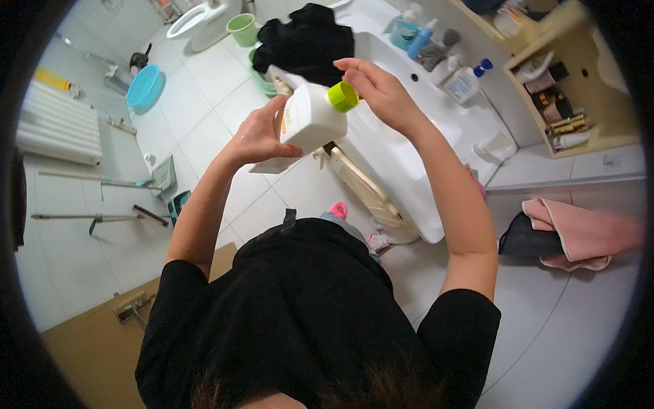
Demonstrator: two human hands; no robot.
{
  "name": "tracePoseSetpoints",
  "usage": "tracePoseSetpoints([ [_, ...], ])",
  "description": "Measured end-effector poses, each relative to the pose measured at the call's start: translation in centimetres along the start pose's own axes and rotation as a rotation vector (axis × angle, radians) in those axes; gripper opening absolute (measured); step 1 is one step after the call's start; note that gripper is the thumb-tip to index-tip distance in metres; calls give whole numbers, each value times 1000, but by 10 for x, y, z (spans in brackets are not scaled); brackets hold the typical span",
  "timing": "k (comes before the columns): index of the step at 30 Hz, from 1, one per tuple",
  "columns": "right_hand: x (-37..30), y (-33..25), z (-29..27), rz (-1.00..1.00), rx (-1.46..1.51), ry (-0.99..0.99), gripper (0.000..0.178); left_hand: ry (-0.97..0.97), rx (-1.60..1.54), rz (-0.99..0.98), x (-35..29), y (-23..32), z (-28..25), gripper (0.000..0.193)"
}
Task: The person retrieves a black garment from a chair, carries it to the bathroom, and places it in the sink. They pour liquid detergent onto the garment, then repeatedly scrub, rinse, and wring the item by hand under running water.
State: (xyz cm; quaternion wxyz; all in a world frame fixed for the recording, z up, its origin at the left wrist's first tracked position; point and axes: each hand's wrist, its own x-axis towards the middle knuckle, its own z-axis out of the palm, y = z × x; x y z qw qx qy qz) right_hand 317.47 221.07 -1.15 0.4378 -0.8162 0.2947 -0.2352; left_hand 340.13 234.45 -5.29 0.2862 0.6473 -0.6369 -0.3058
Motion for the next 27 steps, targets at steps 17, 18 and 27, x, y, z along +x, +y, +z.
tracePoseSetpoints([
  [17,-89,-13,181,477,-428,-407,40,-199,-88,-41,-142,-148,55,71],
  [18,-93,-7,186,769,-389,-496,42,-231,-70,-60,-150,-151,66,70],
  [27,-167,124,269,170,-360,-336,32,-281,-202,-273,-187,-217,174,69],
])
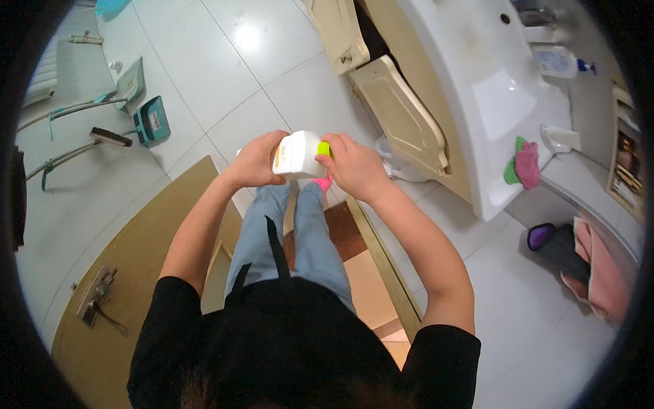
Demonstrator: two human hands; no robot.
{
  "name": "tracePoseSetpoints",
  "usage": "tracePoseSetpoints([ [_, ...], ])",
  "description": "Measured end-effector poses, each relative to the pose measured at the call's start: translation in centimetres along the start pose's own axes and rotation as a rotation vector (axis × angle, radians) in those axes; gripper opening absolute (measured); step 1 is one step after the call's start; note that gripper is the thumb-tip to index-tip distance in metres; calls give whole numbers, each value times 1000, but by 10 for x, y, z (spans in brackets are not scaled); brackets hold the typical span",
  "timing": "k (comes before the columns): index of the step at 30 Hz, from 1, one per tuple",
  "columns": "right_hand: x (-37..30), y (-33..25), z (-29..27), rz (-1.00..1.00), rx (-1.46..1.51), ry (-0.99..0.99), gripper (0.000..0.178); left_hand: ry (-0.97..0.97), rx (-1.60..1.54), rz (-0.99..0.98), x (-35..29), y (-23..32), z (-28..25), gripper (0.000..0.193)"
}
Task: The person retrieves a black garment from a chair, carries it to the bathroom, and places it in the sink. They pour liquid detergent onto the garment, then repeatedly scrub, rinse, and wring the item by hand under running water.
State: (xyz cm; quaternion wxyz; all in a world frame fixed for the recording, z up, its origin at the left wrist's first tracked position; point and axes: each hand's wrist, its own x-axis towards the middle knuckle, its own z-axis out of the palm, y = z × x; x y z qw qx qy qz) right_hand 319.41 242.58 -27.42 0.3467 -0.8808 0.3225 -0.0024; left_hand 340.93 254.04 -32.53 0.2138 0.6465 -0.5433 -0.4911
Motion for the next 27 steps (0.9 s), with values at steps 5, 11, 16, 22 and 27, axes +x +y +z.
tracePoseSetpoints([
  [5,-15,132,108,1017,584,-629,49,158,469,78,33,-52,112,50],
  [11,-34,164,157,250,223,-146,44,54,323,22,76,-116,197,43],
  [16,-38,198,208,172,-144,-269,67,18,264,-30,111,-147,255,57],
  [22,2,308,281,748,-288,-373,72,235,-16,-438,108,-179,337,77],
  [27,17,394,329,862,-494,-329,70,137,-54,-450,55,-198,361,63],
])
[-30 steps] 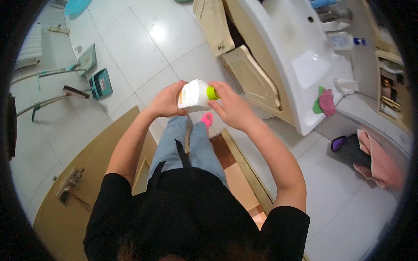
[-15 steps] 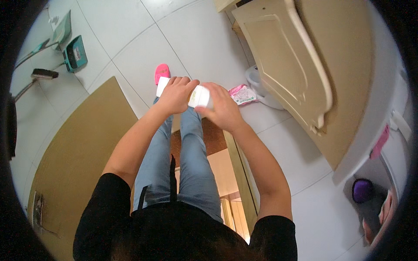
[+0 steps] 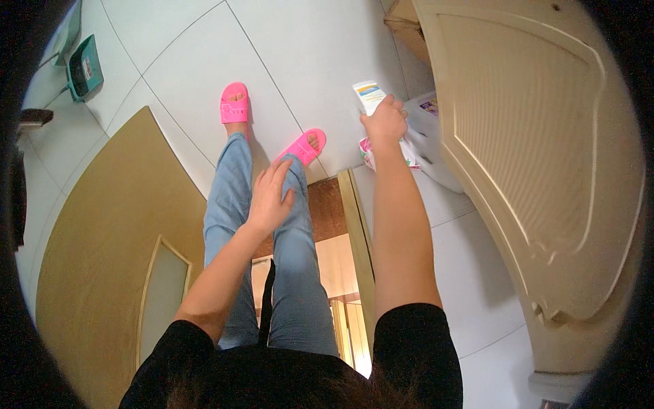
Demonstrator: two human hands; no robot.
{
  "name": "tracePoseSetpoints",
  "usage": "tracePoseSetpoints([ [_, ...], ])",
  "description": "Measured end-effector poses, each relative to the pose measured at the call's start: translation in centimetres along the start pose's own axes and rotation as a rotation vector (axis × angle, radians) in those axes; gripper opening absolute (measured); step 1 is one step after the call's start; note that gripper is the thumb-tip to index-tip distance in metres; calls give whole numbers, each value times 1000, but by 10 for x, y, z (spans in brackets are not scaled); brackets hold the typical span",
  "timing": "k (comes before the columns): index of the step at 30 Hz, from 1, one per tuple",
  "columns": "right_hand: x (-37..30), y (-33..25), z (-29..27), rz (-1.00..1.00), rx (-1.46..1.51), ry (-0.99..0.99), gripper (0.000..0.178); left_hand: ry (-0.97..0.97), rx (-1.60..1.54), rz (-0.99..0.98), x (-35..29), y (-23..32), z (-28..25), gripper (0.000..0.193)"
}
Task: The person retrieves a black garment from a chair, carries it to the bathroom, and places it in the sink. They pour liquid detergent onto the garment, then repeatedly scrub, rinse, and wring the item by hand under running water.
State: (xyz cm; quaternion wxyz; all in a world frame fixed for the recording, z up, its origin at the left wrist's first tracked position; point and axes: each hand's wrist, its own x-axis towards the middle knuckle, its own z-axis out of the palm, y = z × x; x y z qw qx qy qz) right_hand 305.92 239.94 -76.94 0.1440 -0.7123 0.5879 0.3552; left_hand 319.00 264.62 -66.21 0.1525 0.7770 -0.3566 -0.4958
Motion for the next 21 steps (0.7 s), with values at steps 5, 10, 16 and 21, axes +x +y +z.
tracePoseSetpoints([
  [5,30,42,25,-179,104,13,74,39,70,26,1,-1,-16,55],
  [10,-26,51,3,-240,323,134,71,66,107,92,3,49,-68,50],
  [16,-173,-35,-157,-674,877,133,40,233,91,209,-3,139,-159,51],
  [21,-288,-50,-382,-1035,1118,483,26,403,-393,205,13,207,-260,49],
])
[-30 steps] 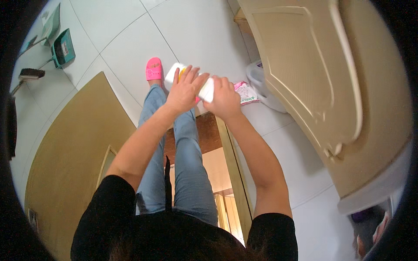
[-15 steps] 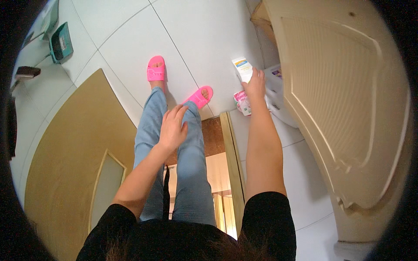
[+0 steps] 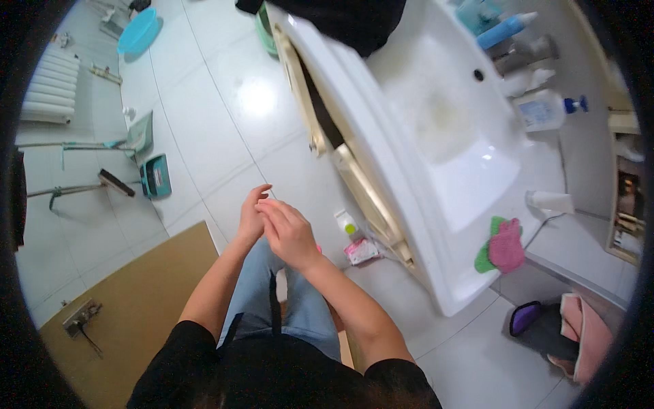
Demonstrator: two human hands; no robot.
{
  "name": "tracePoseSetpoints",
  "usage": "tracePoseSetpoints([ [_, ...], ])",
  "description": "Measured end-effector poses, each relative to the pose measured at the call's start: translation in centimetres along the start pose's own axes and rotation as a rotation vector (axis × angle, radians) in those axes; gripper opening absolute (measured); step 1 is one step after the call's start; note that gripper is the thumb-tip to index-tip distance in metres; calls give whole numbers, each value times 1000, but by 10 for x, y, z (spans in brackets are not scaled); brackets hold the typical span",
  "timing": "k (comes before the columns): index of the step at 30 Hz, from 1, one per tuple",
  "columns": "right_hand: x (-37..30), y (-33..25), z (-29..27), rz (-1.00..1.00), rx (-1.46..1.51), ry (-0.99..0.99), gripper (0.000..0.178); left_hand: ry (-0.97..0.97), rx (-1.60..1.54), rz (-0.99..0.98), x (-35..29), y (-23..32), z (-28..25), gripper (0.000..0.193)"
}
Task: The person retrieves a black garment from a chair, carries it to the bathroom, and places it in the sink. They pour liquid detergent onto the garment, then repeatedly scrub, rinse, and wring the item by hand under running water.
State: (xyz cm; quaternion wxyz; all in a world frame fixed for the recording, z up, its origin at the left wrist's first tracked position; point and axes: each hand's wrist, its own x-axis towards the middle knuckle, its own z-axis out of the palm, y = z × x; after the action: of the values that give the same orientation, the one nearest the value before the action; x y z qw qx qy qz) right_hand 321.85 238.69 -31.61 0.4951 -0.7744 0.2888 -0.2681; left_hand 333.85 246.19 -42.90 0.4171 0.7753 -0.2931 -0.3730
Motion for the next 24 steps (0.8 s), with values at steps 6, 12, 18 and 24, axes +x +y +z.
tracePoseSetpoints([
  [6,136,-81,-140,-63,-127,361,26,111,-186,93,96,86,-67,49],
  [12,327,-66,-139,-164,-637,330,84,208,-377,118,227,214,-91,75],
  [18,385,-23,-127,123,-851,77,75,270,155,741,297,279,-105,108],
  [24,237,40,-230,209,-773,290,54,39,795,804,293,368,-96,112],
])
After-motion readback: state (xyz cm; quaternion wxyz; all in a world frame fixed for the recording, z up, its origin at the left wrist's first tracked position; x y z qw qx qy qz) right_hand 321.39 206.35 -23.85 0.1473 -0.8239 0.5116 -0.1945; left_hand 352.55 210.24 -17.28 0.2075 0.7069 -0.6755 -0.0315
